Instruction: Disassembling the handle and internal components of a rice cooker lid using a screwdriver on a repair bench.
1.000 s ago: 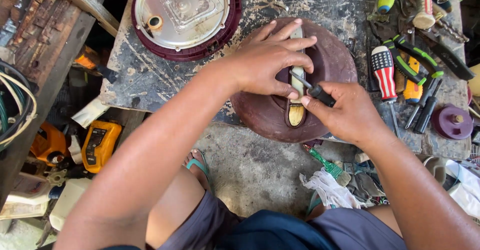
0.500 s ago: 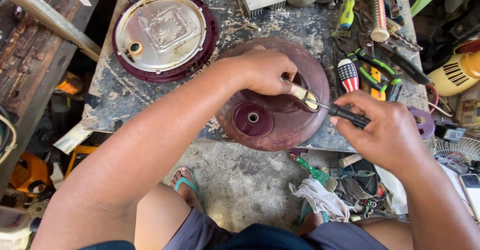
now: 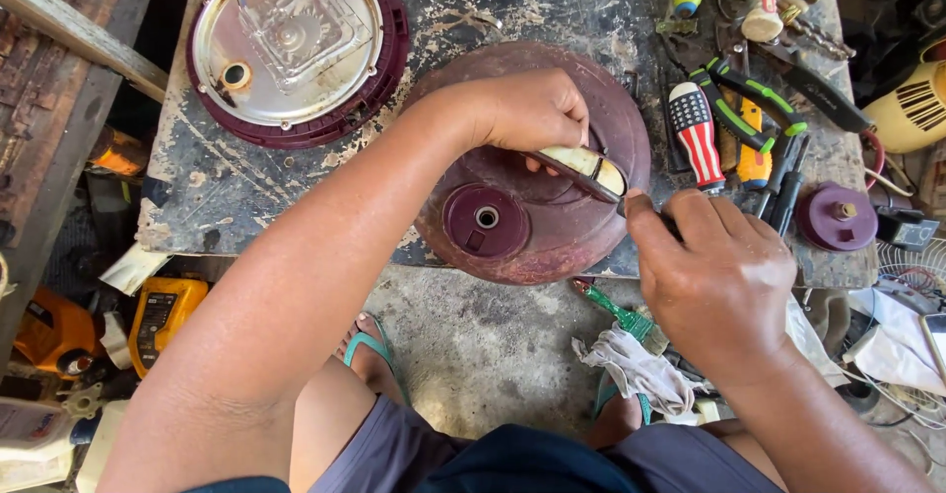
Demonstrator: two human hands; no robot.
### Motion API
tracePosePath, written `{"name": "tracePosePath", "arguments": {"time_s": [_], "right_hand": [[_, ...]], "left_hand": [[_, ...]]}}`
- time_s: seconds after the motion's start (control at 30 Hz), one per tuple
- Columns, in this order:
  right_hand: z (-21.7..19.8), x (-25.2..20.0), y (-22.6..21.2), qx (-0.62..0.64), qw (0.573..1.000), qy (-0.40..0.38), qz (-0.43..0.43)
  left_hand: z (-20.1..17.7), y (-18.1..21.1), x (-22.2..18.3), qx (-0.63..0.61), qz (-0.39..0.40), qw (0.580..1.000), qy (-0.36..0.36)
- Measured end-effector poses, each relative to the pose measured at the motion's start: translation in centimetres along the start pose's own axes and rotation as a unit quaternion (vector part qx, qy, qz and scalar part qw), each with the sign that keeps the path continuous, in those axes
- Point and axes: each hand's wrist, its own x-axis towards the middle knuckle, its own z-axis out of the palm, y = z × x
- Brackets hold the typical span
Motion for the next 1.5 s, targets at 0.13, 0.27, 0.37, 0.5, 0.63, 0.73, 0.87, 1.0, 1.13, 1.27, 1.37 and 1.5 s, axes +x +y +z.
{"name": "tracePosePath", "arguments": {"time_s": [0.13, 0.27, 0.37, 0.5, 0.63, 0.73, 0.87, 1.0, 1.13, 1.27, 1.37, 1.5], "right_hand": [[-0.7, 0.1, -1.2, -0.033, 0.998, -0.043, 0.008], [-0.7, 0.3, -1.5, -0.008, 0.998, -0.062, 0.002], [-0.5, 0.9, -1.3, 0.038, 0.998, -0.043, -0.005], [0.3, 1.5, -0.1, 0.113, 0.993, -0.020, -0.011], [1.1, 3.3, -0.3, 0.110, 0.993, -0.022, -0.032], [0.5, 4.3, -0.5, 0.058, 0.996, -0.049, -0.043], [-0.5, 3.5, 0.3, -0.020, 0.992, -0.101, -0.074], [-1.0, 1.4, 2.0, -0.040, 0.989, -0.114, -0.090], [-0.3, -0.2, 1.3, -0.019, 0.993, -0.108, -0.051], [-0.2, -0.6, 0.2, 0.030, 0.998, -0.053, 0.000], [0.1, -0.7, 0.0, 0.030, 0.998, -0.045, 0.011], [0.1, -0.3, -0.3, 0.026, 0.998, -0.049, -0.013]], "left_hand": [[0.1, 0.0, -0.2, -0.011, -0.005, 1.000, 0.011], [0.1, -0.1, -0.2, -0.030, 0.008, 0.999, 0.022], [0.1, -0.1, -0.2, -0.031, 0.011, 0.999, 0.027], [0.0, -0.3, 0.2, -0.043, 0.018, 0.998, 0.039], [-0.1, -0.1, 0.0, -0.051, 0.012, 0.998, 0.038], [0.1, -0.5, 0.0, -0.071, 0.027, 0.995, 0.062], [0.2, -1.1, -0.1, -0.067, 0.038, 0.994, 0.079], [0.3, -1.3, 0.0, -0.071, 0.055, 0.993, 0.072], [0.2, -0.8, -0.2, -0.043, 0.070, 0.996, 0.045], [0.1, -0.5, -0.8, -0.054, 0.043, 0.997, 0.041], [0.2, -0.3, -0.7, -0.051, 0.044, 0.997, 0.043], [0.3, -0.6, -0.6, -0.045, 0.047, 0.997, 0.047]]}}
